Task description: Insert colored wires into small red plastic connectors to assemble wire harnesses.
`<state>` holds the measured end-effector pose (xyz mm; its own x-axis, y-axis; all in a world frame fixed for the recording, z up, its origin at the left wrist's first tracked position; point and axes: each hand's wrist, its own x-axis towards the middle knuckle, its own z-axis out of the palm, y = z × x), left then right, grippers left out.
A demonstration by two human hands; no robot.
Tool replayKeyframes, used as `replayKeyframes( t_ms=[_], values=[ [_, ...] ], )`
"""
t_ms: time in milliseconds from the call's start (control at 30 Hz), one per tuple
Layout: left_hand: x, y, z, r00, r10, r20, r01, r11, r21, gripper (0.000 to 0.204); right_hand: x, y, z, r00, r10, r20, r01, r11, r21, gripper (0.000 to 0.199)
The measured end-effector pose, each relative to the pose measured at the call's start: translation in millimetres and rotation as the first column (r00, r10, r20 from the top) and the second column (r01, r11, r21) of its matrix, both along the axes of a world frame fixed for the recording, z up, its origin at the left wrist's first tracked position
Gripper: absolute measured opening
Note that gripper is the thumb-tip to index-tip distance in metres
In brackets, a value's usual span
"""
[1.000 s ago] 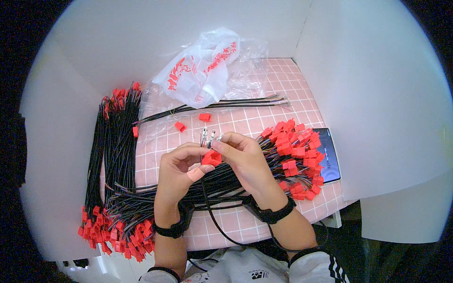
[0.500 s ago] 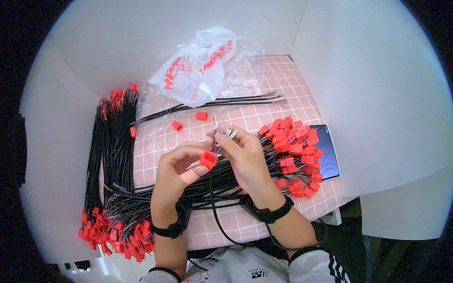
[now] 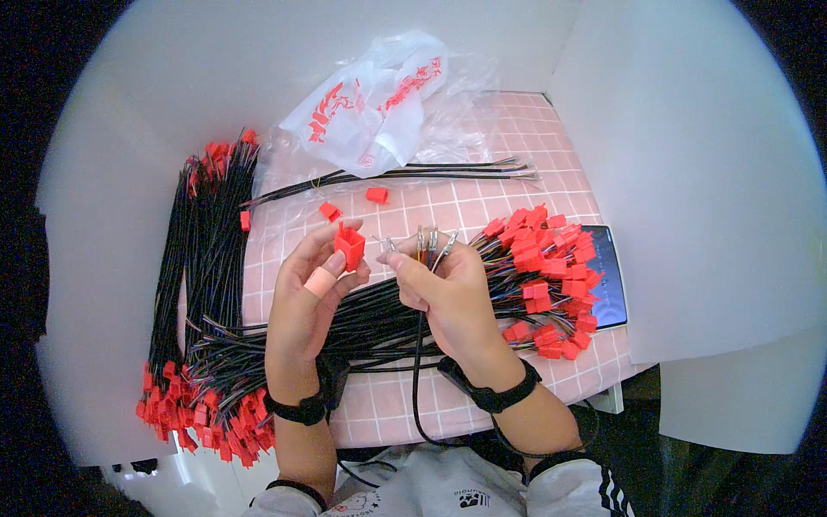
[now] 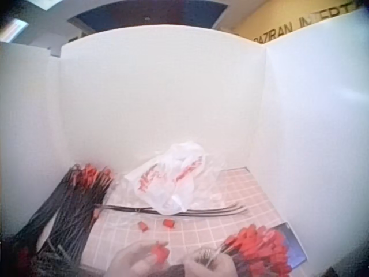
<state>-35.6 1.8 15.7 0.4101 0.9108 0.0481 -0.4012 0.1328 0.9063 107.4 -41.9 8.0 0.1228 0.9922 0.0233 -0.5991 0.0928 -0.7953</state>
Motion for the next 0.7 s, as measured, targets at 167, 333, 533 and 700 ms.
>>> replayKeyframes(
  t_ms=[167,333,533,700],
  values=[
    [-4.6,1.2,-0.7,1.0,-0.024,0.003,0.023,0.999,0.033,0.033,-2.3,-4.0,4.0,0.997,-0.039,0.073,0.039,0.999,0.003,0.005],
    [-6.2,2.9,-1.6,0.994,-0.024,-0.103,0.036,0.992,0.118,0.028,-1.6,-7.3,7.4,0.916,-0.141,0.375,0.137,0.99,0.037,0.005],
    [-0.8,0.0,-4.6,0.983,0.08,-0.164,-0.047,0.98,0.195,0.031,-2.9,-8.7,8.0,0.917,-0.199,0.345,0.177,0.98,0.093,0.006],
    [1.4,-2.0,-0.7,0.99,0.061,-0.127,-0.046,0.992,0.115,0.028,-3.9,-8.2,7.6,0.906,-0.185,0.38,0.164,0.983,0.087,0.005]
  ],
)
